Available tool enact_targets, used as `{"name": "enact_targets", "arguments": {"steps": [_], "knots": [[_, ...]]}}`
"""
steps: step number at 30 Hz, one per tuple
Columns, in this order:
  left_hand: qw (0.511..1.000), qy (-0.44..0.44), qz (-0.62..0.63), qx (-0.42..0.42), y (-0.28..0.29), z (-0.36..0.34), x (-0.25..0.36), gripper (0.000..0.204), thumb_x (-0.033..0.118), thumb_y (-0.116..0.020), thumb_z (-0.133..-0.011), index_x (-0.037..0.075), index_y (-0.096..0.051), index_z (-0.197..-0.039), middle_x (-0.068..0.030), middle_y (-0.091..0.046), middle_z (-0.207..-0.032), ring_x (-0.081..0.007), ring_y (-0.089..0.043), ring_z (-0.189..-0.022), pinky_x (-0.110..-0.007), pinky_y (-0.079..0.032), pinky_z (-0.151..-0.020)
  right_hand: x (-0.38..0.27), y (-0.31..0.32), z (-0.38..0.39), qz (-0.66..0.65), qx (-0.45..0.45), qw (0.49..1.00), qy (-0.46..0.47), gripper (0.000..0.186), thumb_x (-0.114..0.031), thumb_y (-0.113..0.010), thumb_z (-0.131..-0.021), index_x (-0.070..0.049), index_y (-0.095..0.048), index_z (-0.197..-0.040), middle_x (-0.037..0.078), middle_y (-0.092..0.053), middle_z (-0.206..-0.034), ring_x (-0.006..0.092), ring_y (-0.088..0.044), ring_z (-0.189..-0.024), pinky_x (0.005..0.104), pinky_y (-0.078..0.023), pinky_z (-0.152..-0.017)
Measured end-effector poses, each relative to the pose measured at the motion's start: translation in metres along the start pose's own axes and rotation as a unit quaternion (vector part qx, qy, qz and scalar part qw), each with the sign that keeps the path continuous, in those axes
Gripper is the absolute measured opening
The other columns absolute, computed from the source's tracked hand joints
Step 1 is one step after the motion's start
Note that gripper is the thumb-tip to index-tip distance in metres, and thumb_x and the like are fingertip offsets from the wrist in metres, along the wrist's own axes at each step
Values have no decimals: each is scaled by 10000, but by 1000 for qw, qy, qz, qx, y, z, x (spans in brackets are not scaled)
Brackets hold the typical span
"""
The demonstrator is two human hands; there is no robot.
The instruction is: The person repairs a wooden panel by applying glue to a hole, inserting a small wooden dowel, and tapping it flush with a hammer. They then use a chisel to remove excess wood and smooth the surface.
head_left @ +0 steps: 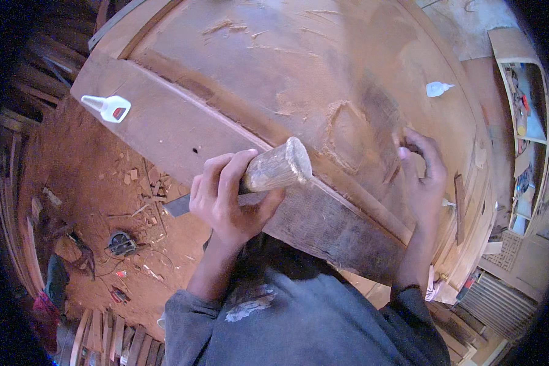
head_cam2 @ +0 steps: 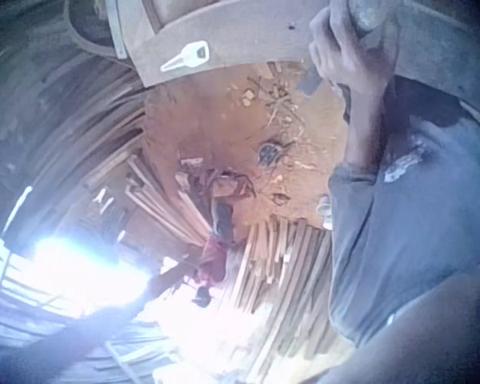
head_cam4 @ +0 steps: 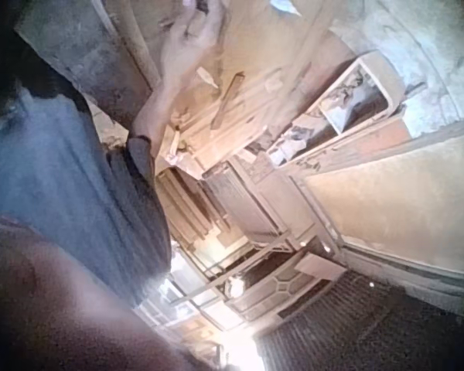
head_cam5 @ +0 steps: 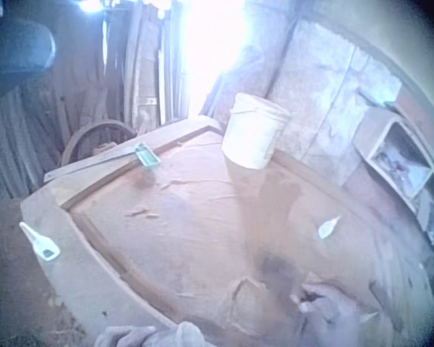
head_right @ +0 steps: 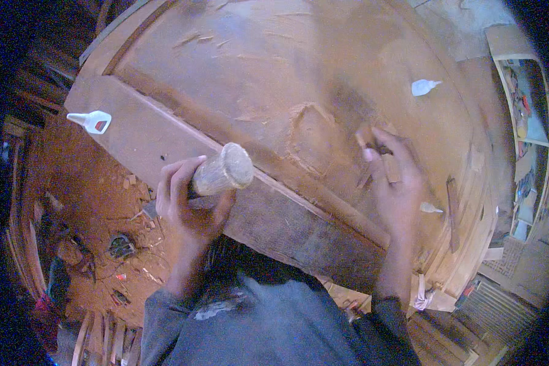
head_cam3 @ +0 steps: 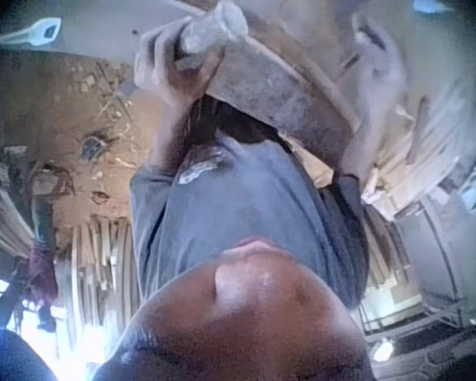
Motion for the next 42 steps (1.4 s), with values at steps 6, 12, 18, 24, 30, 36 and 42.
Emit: {"name": "enact_targets", "arguments": {"steps": [6,12,18,24,30,36,42], "knots": [[999,-18,-22,22,-4,2,-1,512,356,-815,-656,102,-645,-1067,-58,-659,-917,-233,-643,-773,-345,-469,-655,-2,-30,-12,121,-29,990,68,294,-147,-686,-864,-40,-654,-1135,168,-636,-1014,315,-632,-933,359,-512,-816],[1000,-10,3,20,-5,0,-1,487,294,-816,-649,92,-640,-1056,-69,-658,-917,-254,-641,-771,-357,-472,-657,-4,-58,-27,81,-53,992,79,293,-147,-674,-867,-36,-655,-1137,157,-624,-1031,346,-622,-933,394,-511,-823],[1000,0,-4,13,-6,0,3,491,261,-810,-642,95,-628,-1066,-72,-653,-923,-256,-638,-779,-357,-463,-657,-9,-50,-11,69,-94,983,142,285,-160,-662,-877,-28,-654,-1130,161,-612,-1029,352,-617,-932,405,-510,-822],[1000,10,-14,11,-7,-2,7,485,254,-805,-637,109,-629,-1065,-63,-654,-936,-253,-638,-807,-359,-457,-678,3,-54,-44,53,-45,990,120,288,-132,-678,-866,-17,-655,-1129,149,-614,-1030,309,-608,-946,371,-499,-813],[1000,21,-19,7,-6,-2,7,477,274,-803,-646,113,-632,-1061,-56,-655,-945,-250,-637,-818,-362,-458,-677,-5,-58,-28,26,-91,987,131,289,-120,-688,-857,-17,-659,-1125,133,-608,-996,289,-603,-923,360,-496,-803],[999,22,-31,-2,-4,-3,7,452,284,-799,-664,121,-635,-1051,-51,-656,-943,-243,-635,-824,-359,-458,-673,-2,-42,-9,38,-115,983,135,268,-147,-673,-872,-48,-665,-1121,137,-599,-1023,312,-612,-935,378,-511,-817],[999,28,-38,-5,-4,-4,9,458,281,-809,-656,129,-636,-1052,-44,-655,-942,-239,-635,-822,-354,-456,-673,-3,-48,-9,34,-108,986,124,303,-140,-699,-848,-52,-667,-1136,131,-605,-1016,298,-605,-940,375,-511,-807]]}}
Point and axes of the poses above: each hand's wrist, its own z-axis away from the middle knuckle, its own y-axis out of the back of the hand, x = y × z, the point moved 3 cm from there along -z, towards the middle knuckle
